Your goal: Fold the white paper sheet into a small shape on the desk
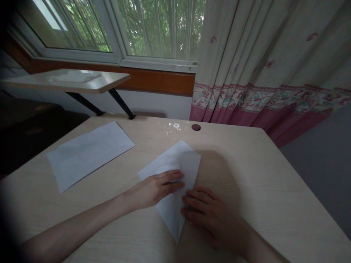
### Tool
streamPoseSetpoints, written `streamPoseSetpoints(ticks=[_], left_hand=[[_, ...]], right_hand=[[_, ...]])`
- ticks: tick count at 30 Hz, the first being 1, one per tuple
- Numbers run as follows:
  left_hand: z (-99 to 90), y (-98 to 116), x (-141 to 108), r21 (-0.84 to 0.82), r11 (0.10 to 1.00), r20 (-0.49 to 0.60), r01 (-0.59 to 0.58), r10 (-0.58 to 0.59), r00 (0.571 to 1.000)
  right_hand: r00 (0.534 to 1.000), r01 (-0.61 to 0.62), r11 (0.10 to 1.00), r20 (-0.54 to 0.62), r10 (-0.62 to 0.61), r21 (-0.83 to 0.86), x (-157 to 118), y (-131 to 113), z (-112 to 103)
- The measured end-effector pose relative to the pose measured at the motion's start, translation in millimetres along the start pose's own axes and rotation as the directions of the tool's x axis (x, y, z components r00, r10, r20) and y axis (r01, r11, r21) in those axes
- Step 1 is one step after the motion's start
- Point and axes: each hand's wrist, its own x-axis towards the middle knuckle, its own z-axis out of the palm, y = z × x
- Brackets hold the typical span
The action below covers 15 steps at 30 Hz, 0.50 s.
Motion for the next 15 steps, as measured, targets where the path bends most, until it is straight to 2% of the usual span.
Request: streamPoseSetpoints(ticks=[7, 15], left_hand=[[-0.2, 4.1, -0.9, 0.027, 0.998, -0.018, 0.047, -0.047, 0.999], [-0.3, 4.7, -1.1, -0.003, 0.999, -0.062, 0.038, -0.038, 0.997]], right_hand=[[1.000, -0.001, 0.998, 0.009, 0.002, -0.067, -4.7, 1.2, 5.5], [1.000, 0.004, 0.998, -0.017, -0.005, -0.056, -4.2, 0.4, 6.1]])
